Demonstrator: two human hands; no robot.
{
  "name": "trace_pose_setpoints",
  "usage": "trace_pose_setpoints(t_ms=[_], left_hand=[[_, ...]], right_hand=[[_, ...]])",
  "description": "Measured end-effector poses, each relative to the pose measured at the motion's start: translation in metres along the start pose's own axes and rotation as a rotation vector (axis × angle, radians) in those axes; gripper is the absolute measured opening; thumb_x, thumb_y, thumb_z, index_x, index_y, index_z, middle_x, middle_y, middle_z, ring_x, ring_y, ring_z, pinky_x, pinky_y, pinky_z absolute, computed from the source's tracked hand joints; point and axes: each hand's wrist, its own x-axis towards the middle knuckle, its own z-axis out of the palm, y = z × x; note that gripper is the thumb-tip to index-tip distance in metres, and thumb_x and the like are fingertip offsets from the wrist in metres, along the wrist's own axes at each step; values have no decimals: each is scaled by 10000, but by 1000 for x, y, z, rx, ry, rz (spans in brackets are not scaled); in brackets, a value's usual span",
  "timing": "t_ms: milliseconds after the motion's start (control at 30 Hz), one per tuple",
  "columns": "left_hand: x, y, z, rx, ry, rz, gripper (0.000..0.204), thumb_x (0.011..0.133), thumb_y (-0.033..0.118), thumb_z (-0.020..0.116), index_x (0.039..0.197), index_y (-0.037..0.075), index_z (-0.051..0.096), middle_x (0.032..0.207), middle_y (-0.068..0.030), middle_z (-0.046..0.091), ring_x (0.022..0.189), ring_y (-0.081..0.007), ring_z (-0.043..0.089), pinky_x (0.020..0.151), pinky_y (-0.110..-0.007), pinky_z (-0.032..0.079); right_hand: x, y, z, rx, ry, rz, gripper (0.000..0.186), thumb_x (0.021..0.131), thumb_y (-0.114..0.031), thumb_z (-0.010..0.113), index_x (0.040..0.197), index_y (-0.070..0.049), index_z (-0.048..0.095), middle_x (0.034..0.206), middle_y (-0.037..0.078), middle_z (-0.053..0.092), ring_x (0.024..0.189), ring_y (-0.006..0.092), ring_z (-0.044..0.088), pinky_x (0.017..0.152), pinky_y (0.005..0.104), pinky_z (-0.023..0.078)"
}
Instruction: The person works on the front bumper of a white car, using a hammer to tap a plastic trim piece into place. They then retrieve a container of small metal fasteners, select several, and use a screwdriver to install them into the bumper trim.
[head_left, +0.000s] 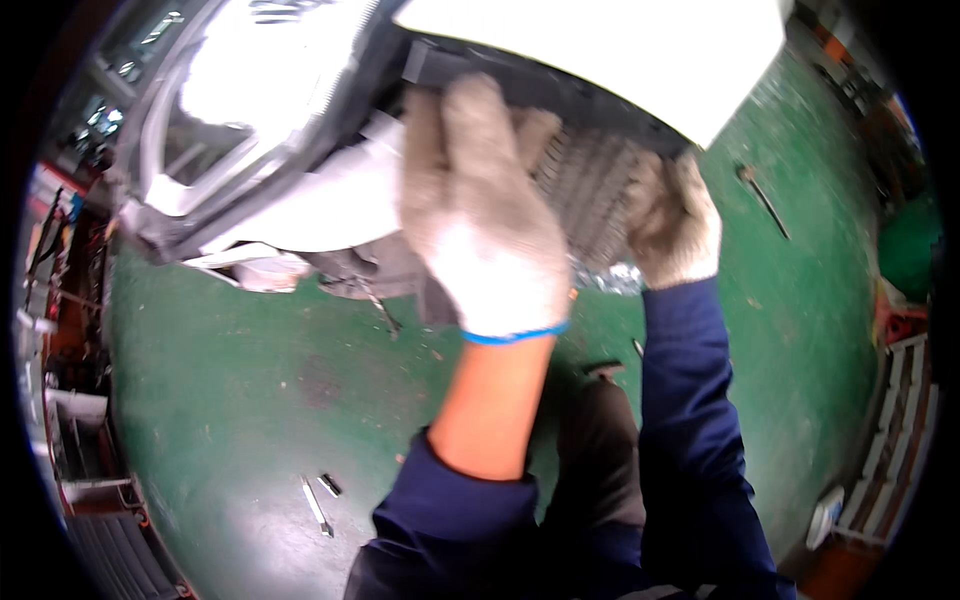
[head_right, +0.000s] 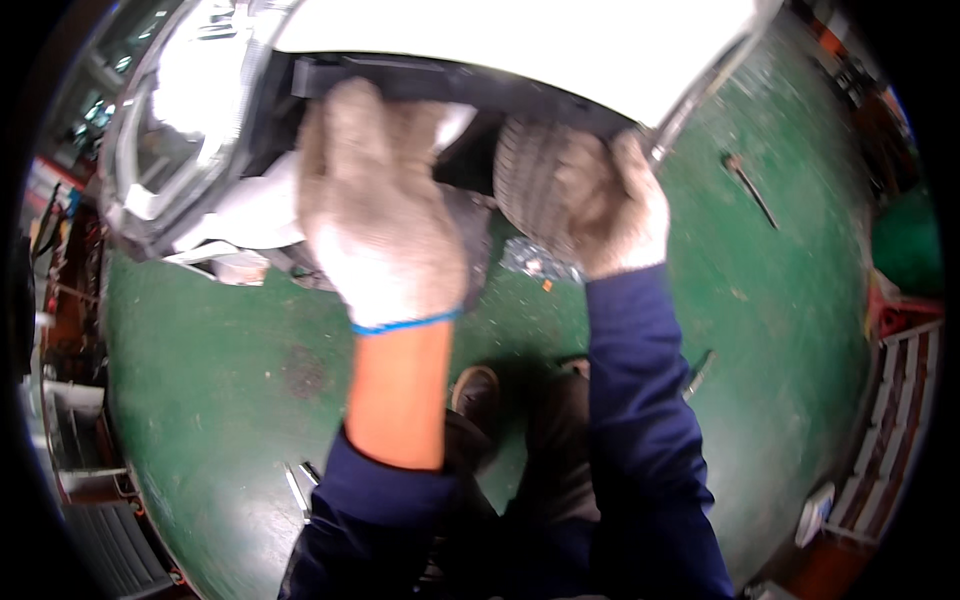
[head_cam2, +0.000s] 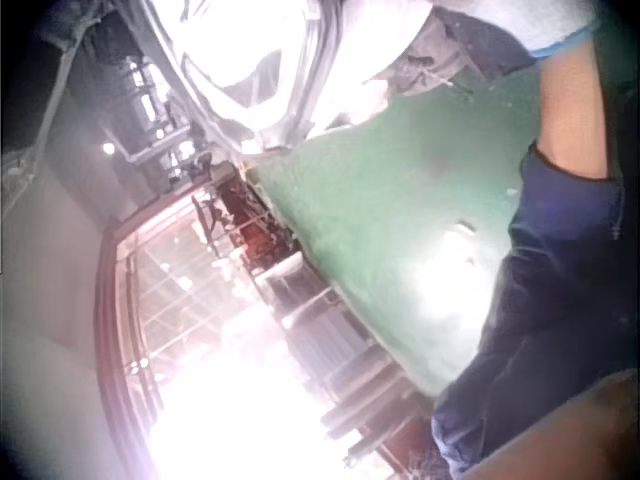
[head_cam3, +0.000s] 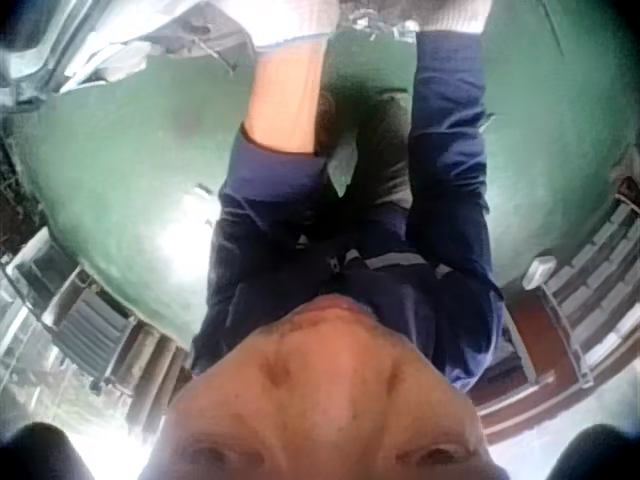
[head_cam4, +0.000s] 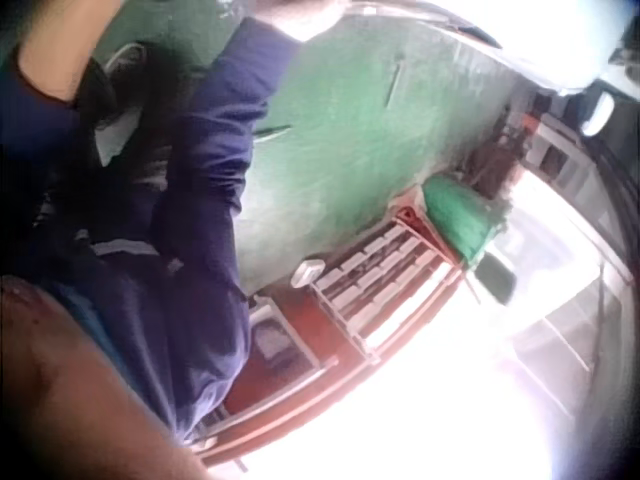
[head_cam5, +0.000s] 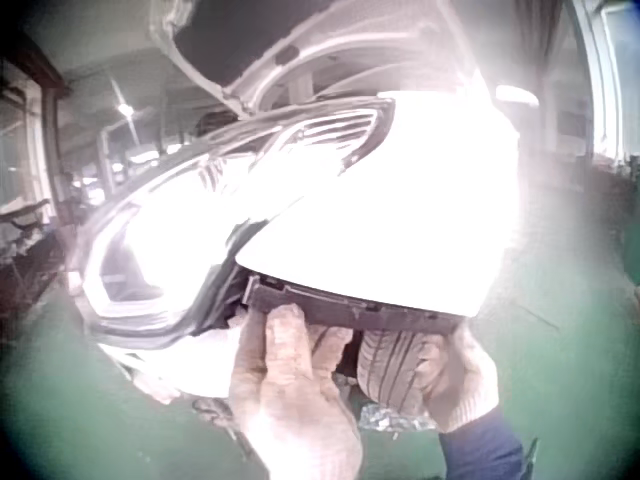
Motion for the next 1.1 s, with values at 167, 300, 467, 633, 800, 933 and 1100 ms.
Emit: trace_pose_setpoints(t_ms=[167, 300, 467, 633, 800, 933, 1100], left_hand=[[-2, 8, 30, 239, 125, 81, 279, 1043, 190, 511, 1075, -62, 629, 849, -70, 602, 732, -149, 600, 714, -335, 589], [10, -9, 14, 693, 146, 488, 236, 1015, 120, 464, 894, -47, 578, 765, -123, 577, 613, -198, 537, 561, -349, 477], [-8, 3, 25, 557, 106, 381, 157, 1006, 87, 478, 1032, -48, 554, 864, -214, 630, 766, -346, 651, 718, -463, 508], [5, -2, 11, 361, 82, 311, 177, 1007, 114, 530, 1090, -37, 568, 888, -188, 646, 782, -319, 659, 757, -438, 519], [2, 3, 5, 227, 32, 119, 238, 1025, 177, 563, 1131, -35, 587, 890, -180, 682, 781, -278, 681, 730, -387, 543], [1, -3, 7, 540, 59, 262, 240, 1050, 184, 521, 1120, -40, 575, 844, -213, 678, 767, -334, 694, 691, -433, 540], [0, -3, 18, 504, 105, 274, 215, 1064, 163, 479, 1118, -36, 542, 810, -224, 647, 744, -410, 684, 672, -487, 528]], right_hand=[[10, -11, 3, 27, 89, -31, 223, 1012, -122, 613, 1196, 3, 626, 1131, 145, 709, 942, 253, 725, 763, 337, 653], [14, -5, -4, -80, 68, 43, 233, 1016, -135, 614, 1208, -4, 621, 1101, 138, 713, 925, 244, 724, 762, 345, 646], [12, -30, 8, -152, 96, 66, 281, 1042, -168, 557, 1270, -8, 599, 1209, 153, 706, 1011, 248, 728, 817, 369, 636], [19, -27, -6, -137, 34, 87, 299, 1035, -160, 568, 1289, -1, 586, 1249, 164, 689, 1080, 246, 707, 853, 369, 620], [13, -22, 2, -177, -2, 48, 354, 1032, -171, 567, 1337, 9, 551, 1300, 177, 658, 1146, 264, 669, 938, 388, 575], [15, -15, 5, -183, -21, 51, 400, 1030, -180, 565, 1375, 17, 523, 1341, 188, 633, 1199, 279, 638, 1006, 404, 538], [12, -18, 13, -202, -48, 45, 459, 1027, -191, 564, 1423, 28, 488, 1392, 201, 601, 1265, 297, 600, 1092, 423, 493]])
